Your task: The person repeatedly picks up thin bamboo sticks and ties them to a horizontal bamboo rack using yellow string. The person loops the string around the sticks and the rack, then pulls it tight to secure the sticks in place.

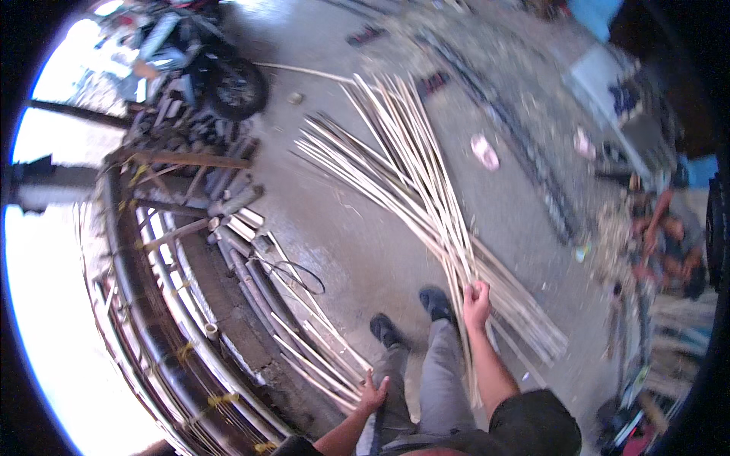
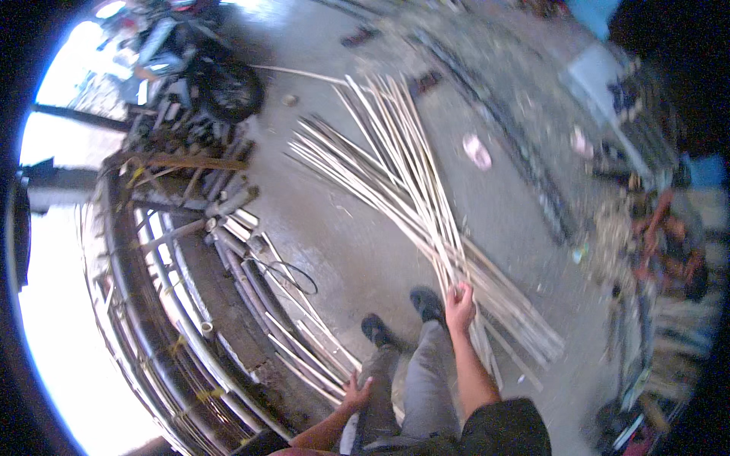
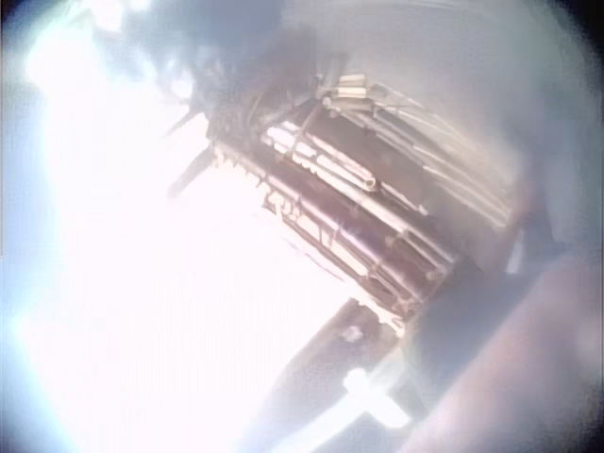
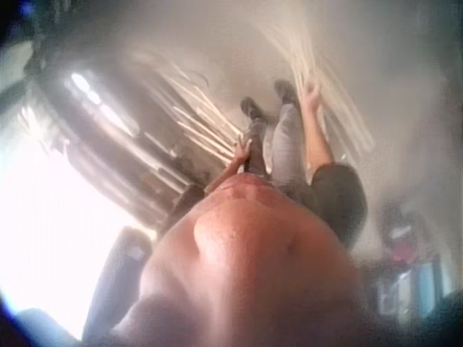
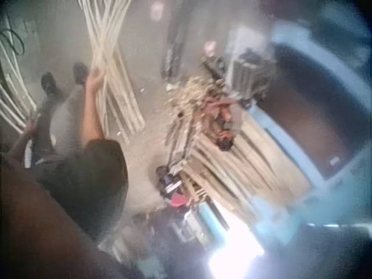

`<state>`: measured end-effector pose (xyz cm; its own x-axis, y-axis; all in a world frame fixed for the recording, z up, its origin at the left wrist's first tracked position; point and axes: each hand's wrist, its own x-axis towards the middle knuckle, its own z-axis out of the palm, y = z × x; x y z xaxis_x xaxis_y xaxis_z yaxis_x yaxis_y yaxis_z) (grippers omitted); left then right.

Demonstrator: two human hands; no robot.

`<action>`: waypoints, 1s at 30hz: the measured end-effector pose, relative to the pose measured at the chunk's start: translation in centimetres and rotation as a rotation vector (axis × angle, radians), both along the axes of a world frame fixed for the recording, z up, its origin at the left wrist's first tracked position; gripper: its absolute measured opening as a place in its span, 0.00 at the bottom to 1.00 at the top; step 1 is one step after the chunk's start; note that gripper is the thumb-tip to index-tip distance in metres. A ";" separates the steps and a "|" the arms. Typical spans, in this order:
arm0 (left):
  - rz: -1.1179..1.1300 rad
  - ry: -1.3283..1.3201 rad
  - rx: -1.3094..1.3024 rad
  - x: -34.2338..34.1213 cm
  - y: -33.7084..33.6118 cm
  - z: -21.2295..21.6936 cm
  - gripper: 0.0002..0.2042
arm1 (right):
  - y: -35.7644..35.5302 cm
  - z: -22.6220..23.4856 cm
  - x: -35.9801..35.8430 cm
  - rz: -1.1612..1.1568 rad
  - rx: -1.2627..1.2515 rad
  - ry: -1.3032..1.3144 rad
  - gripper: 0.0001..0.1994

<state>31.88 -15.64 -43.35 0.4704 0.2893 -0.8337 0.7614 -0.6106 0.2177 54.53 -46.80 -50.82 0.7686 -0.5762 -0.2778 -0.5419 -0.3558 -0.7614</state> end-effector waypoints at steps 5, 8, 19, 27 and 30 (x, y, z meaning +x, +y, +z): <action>0.094 -0.273 -0.027 5.8 -0.4 8.5 0.42 | 0.7 20.0 6.3 0.067 0.028 -0.184 0.11; 0.173 -0.583 0.001 9.9 -1.2 13.0 0.39 | 5.8 27.0 13.2 0.210 0.008 -0.600 0.11; 0.666 -1.032 -0.099 9.1 8.4 34.1 0.24 | 44.3 55.6 9.9 0.829 1.493 -0.195 0.11; 1.074 -0.815 0.630 -15.6 8.8 44.7 0.14 | 54.3 51.7 -11.6 1.113 1.512 0.160 0.10; 1.143 -0.701 0.840 -22.5 8.6 48.2 0.16 | 53.9 49.8 -17.9 1.405 1.372 0.483 0.13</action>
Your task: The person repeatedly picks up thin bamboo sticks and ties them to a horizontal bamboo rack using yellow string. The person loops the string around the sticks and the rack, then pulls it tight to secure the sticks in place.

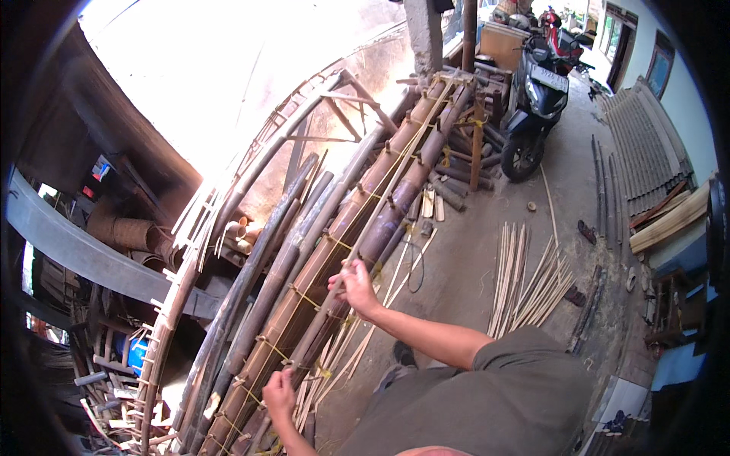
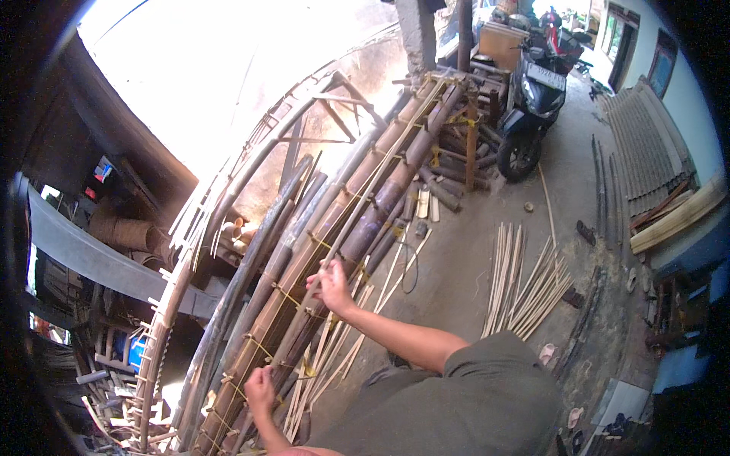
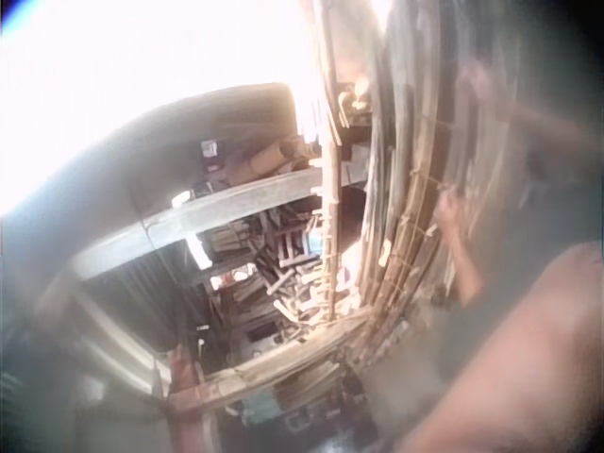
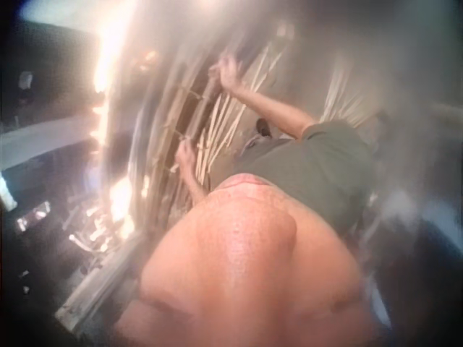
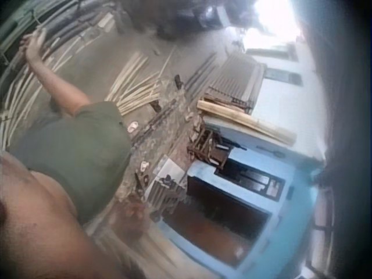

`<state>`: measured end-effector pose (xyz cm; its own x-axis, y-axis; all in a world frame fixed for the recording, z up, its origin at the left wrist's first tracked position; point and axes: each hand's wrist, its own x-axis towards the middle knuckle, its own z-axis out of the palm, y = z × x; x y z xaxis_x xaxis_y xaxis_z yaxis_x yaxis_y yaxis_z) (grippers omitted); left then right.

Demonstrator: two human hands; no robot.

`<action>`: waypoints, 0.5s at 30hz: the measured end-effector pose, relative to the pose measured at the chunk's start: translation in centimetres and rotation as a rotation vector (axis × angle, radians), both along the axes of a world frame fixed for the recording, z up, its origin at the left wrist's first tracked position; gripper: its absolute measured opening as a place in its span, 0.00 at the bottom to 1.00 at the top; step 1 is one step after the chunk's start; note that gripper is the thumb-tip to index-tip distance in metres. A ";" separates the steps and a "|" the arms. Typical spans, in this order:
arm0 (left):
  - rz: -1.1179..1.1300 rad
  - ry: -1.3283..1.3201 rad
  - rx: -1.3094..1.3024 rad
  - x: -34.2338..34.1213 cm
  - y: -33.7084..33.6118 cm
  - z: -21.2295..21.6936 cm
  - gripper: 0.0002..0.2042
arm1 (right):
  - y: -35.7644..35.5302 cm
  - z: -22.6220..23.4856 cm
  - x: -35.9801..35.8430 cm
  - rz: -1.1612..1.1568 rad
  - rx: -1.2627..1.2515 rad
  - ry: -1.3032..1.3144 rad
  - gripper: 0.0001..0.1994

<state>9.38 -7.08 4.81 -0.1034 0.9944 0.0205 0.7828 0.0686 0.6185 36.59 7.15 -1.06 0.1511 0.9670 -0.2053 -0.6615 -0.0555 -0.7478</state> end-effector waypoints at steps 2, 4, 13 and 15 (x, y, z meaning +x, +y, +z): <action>0.122 0.144 -0.105 -4.9 0.8 0.0 0.21 | -0.2 -1.2 -1.4 0.275 -0.080 -0.102 0.17; 0.119 0.236 -0.126 -8.5 1.8 0.1 0.24 | -0.5 -1.8 -0.8 0.532 -0.117 -0.275 0.19; 0.204 0.653 -0.524 -8.6 9.5 -2.5 0.24 | -0.2 -6.8 20.7 0.456 -0.250 -0.495 0.13; 0.224 0.597 -0.464 -4.1 12.7 -1.8 0.23 | -0.4 -7.8 26.9 0.322 -0.336 -0.459 0.11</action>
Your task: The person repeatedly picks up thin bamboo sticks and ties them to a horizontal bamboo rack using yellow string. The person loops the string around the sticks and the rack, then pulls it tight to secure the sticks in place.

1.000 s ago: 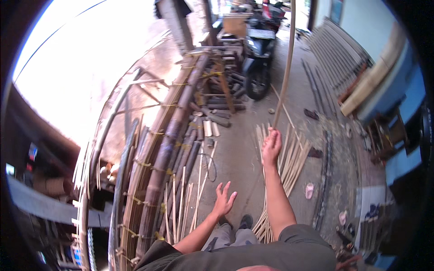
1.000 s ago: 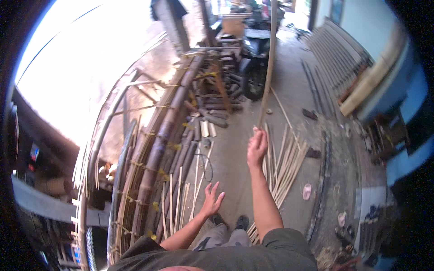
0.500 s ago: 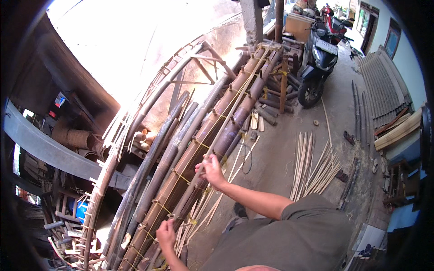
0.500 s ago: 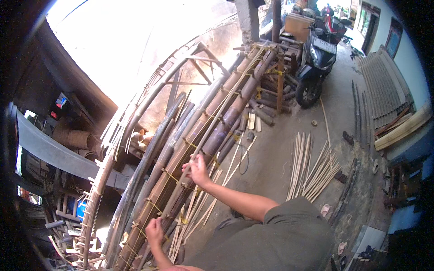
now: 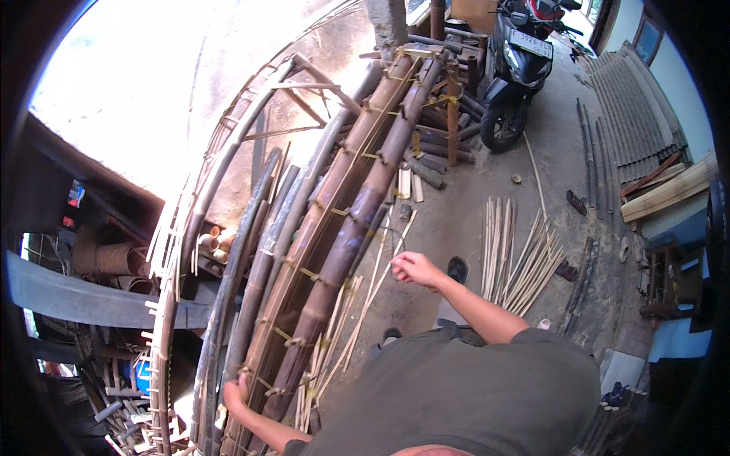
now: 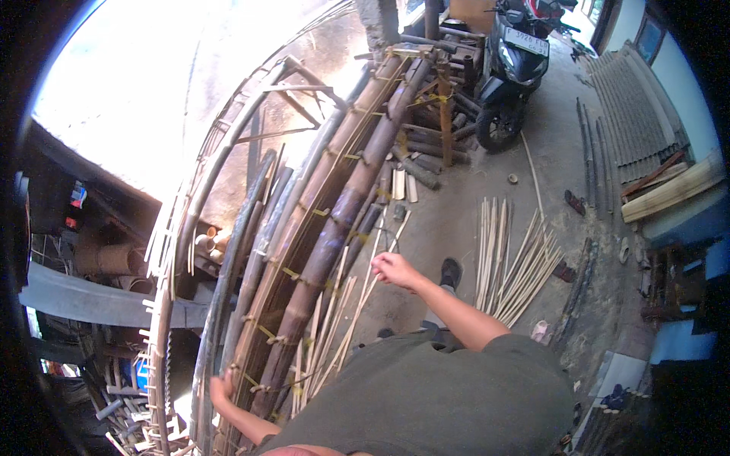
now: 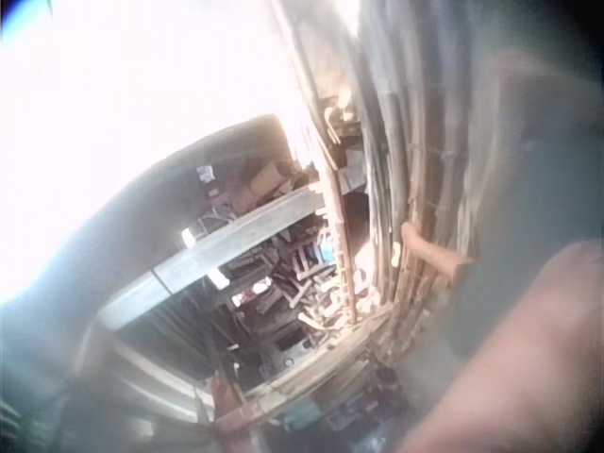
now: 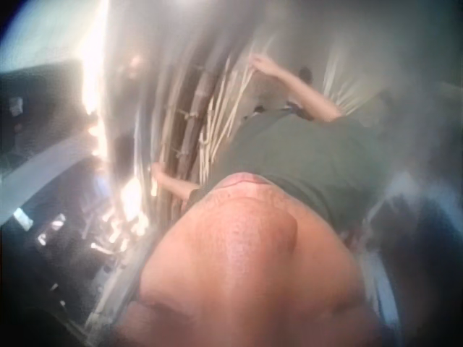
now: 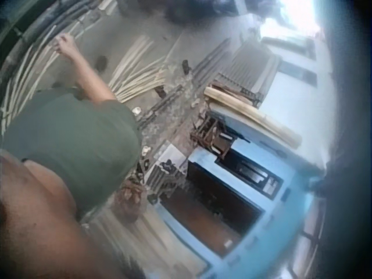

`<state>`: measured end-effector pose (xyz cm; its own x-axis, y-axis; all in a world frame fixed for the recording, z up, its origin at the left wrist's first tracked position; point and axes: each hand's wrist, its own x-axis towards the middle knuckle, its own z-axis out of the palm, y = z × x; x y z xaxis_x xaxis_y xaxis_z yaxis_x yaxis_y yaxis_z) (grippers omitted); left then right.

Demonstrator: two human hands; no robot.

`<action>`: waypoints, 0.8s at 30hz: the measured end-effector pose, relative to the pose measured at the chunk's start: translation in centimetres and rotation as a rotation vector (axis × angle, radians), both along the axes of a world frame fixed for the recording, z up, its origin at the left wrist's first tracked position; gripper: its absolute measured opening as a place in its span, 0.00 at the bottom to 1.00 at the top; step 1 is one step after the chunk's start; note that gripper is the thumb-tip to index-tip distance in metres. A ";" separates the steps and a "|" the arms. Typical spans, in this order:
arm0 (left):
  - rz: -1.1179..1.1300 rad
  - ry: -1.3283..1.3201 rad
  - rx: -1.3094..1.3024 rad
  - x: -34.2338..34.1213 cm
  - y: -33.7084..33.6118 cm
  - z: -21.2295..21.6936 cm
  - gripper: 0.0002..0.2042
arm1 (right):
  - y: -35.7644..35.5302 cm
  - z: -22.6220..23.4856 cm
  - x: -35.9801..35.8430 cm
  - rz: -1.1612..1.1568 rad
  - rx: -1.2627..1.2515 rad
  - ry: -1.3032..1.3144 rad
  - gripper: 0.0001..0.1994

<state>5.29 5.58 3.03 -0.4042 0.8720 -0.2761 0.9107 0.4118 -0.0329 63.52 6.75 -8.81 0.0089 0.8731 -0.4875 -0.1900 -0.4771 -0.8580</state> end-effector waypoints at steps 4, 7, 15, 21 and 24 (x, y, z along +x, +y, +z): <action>-0.311 -0.262 0.311 17.8 11.2 0.9 0.23 | -0.8 -2.5 11.6 -0.228 -0.064 0.027 0.11; -0.520 -0.288 0.326 33.6 18.0 2.4 0.20 | -0.7 -3.0 19.0 -0.257 -0.039 0.006 0.12; -0.853 -0.595 0.295 67.1 31.5 2.8 0.20 | 4.3 -0.4 35.3 -0.289 0.011 -0.021 0.10; -0.851 -0.550 0.624 79.3 42.2 -1.7 0.12 | 11.6 0.4 42.9 -0.370 0.069 -0.040 0.10; -0.771 -0.378 0.463 83.1 46.0 -2.5 0.11 | 14.8 -0.7 45.3 -0.393 0.030 0.012 0.10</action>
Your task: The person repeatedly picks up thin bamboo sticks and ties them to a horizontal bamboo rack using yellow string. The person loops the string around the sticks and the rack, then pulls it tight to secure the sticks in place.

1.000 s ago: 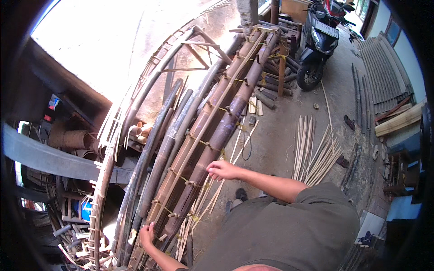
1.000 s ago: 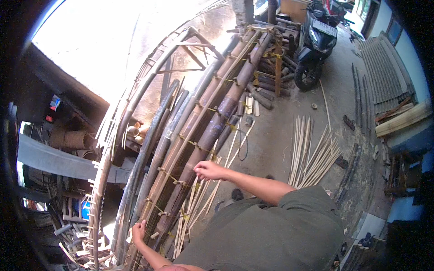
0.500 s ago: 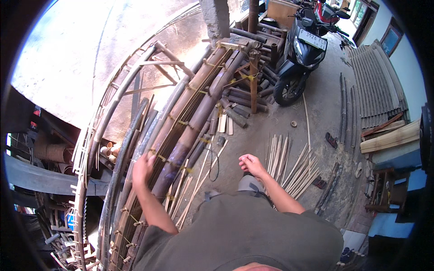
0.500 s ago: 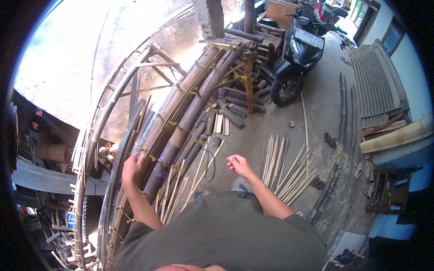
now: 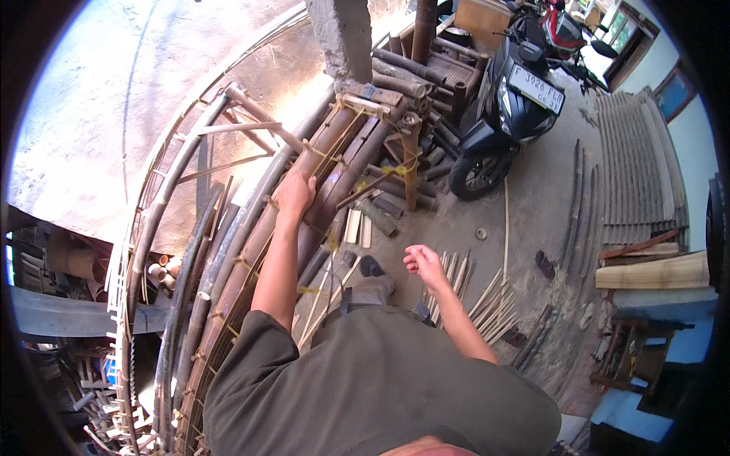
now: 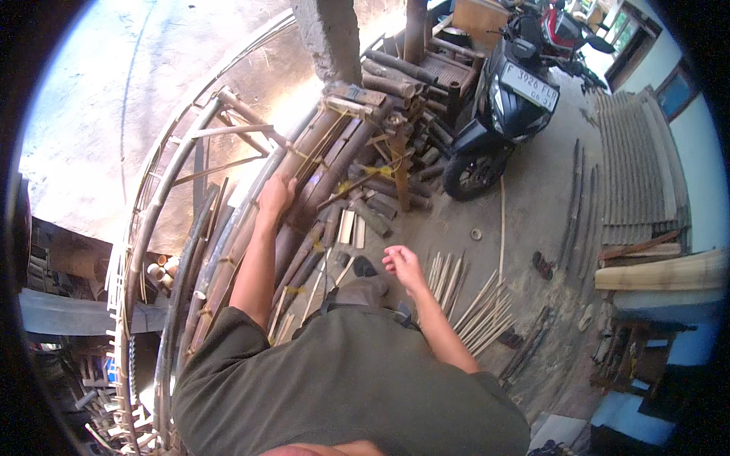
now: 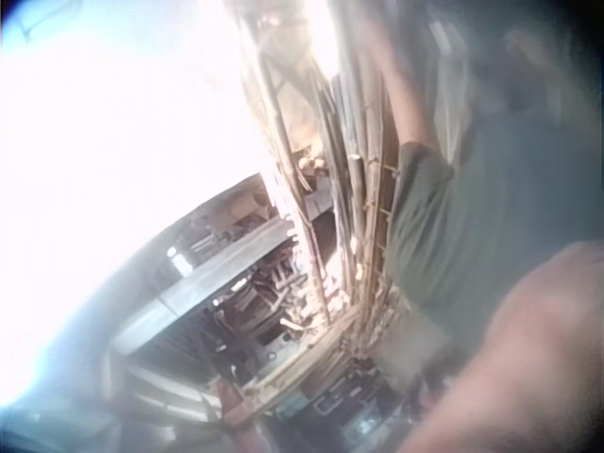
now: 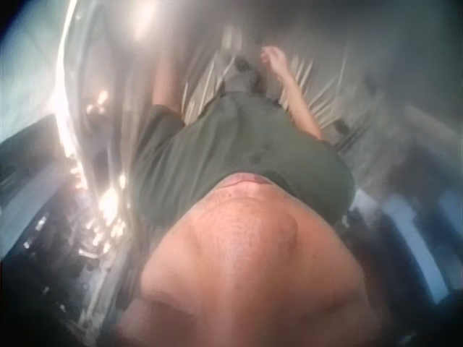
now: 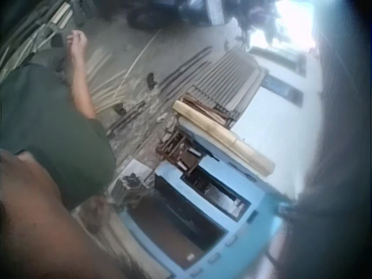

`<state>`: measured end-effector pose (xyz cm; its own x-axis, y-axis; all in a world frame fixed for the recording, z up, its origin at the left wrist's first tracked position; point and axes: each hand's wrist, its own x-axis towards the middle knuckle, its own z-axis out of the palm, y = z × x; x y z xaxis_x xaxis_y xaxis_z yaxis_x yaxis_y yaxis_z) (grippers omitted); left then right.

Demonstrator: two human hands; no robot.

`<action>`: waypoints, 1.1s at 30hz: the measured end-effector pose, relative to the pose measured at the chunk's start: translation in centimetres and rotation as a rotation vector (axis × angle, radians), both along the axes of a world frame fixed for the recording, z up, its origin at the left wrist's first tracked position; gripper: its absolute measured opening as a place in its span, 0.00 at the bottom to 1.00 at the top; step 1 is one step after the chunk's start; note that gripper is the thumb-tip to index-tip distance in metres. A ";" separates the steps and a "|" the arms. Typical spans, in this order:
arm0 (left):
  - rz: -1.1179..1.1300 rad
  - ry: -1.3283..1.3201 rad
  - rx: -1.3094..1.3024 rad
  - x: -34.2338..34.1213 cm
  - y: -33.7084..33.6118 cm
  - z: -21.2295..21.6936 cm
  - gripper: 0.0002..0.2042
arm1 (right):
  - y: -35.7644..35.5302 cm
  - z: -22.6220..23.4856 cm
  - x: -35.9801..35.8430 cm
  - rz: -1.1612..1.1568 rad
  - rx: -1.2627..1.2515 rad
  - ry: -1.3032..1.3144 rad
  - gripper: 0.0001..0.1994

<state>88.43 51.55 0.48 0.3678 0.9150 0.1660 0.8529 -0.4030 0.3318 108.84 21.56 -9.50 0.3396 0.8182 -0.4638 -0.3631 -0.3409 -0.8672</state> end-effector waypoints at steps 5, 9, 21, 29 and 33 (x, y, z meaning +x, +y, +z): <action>-0.025 -0.279 -0.047 2.5 3.4 -3.5 0.10 | 5.1 0.1 3.1 0.112 -0.078 0.001 0.10; -0.022 -0.234 -0.178 2.8 4.3 -3.6 0.10 | 11.4 -0.4 5.4 0.226 -0.065 -0.038 0.10; 0.145 -0.175 -0.362 5.2 5.2 -2.6 0.11 | 27.1 4.5 3.5 0.175 -0.199 0.844 0.13; 0.278 0.300 0.274 9.6 3.3 -2.0 0.14 | 32.6 17.2 -3.1 0.616 1.085 -0.652 0.12; 0.113 -0.450 -0.220 6.3 4.2 -9.2 0.14 | 37.7 17.5 -6.9 1.178 1.104 -0.494 0.13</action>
